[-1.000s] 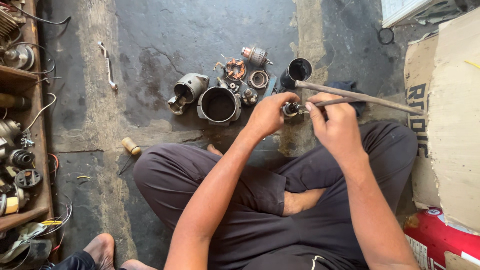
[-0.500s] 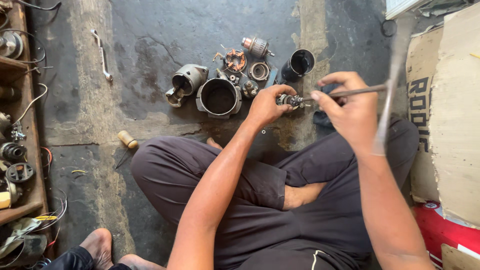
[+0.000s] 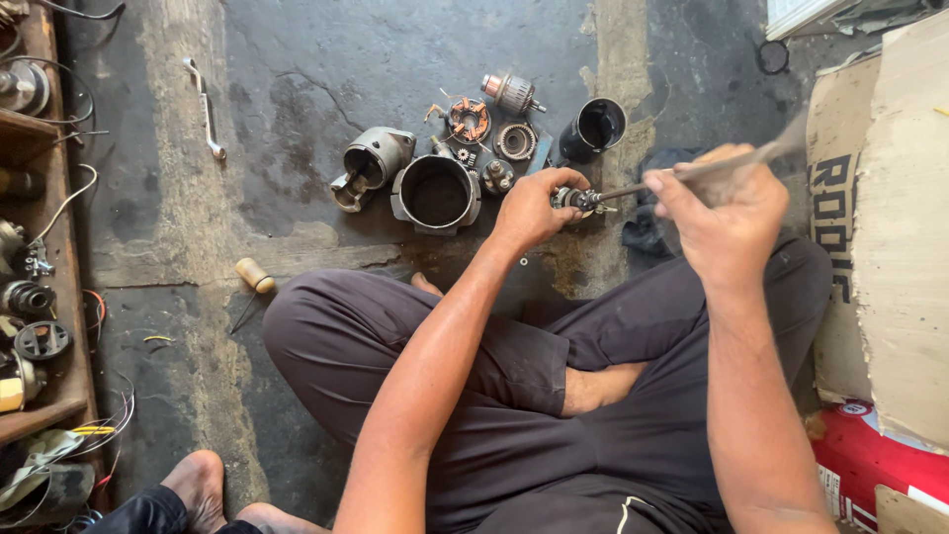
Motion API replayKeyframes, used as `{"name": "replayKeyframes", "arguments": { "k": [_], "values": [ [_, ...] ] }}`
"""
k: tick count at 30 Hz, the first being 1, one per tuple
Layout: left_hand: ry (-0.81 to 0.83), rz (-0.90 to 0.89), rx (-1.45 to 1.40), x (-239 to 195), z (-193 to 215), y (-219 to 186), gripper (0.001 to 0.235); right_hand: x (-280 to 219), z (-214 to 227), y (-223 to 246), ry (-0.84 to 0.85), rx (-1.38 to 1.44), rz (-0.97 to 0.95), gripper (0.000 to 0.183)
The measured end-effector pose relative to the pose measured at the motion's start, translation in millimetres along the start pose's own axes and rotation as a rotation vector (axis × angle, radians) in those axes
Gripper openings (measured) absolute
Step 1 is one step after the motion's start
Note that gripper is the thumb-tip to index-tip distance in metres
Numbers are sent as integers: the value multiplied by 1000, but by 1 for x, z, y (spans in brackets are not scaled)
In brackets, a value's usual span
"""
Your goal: The person sits on the floor and uses a small brush to apply a dark liquid to a cylindrical metal component. They then wipe the component with a dark cloth and use a metal rod to adjust or clean internal parts of the assembly.
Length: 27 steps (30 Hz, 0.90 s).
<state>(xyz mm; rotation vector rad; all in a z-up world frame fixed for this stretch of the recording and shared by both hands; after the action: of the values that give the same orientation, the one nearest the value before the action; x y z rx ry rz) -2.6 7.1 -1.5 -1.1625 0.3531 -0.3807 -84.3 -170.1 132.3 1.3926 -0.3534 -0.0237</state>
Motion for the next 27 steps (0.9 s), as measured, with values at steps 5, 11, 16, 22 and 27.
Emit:
{"name": "replayKeyframes", "arguments": {
  "k": [5,11,16,22,27],
  "values": [
    [4,3,-1,-1,1,-2,40,10,-5,14,35,22,-36,28],
    [8,2,40,2,0,3,35,0,0,33,54,126,-133,29],
    [-19,-54,115,1,-4,8,44,-7,9,20,5,-12,-34,15],
    [11,-35,132,0,-5,6,46,6,5,5,-58,66,-17,24],
    [24,9,145,1,-2,7,45,5,-1,28,42,143,-140,27]
  ]
}}
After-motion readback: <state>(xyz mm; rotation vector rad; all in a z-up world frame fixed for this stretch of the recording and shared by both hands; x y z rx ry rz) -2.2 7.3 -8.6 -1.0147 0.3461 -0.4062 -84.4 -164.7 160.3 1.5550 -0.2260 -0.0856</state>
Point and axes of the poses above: each hand's wrist, its own x-axis towards the middle knuckle, its own z-axis out of the back of the hand, y = z × x, the point moved 1 cm from there along x, towards the middle knuckle
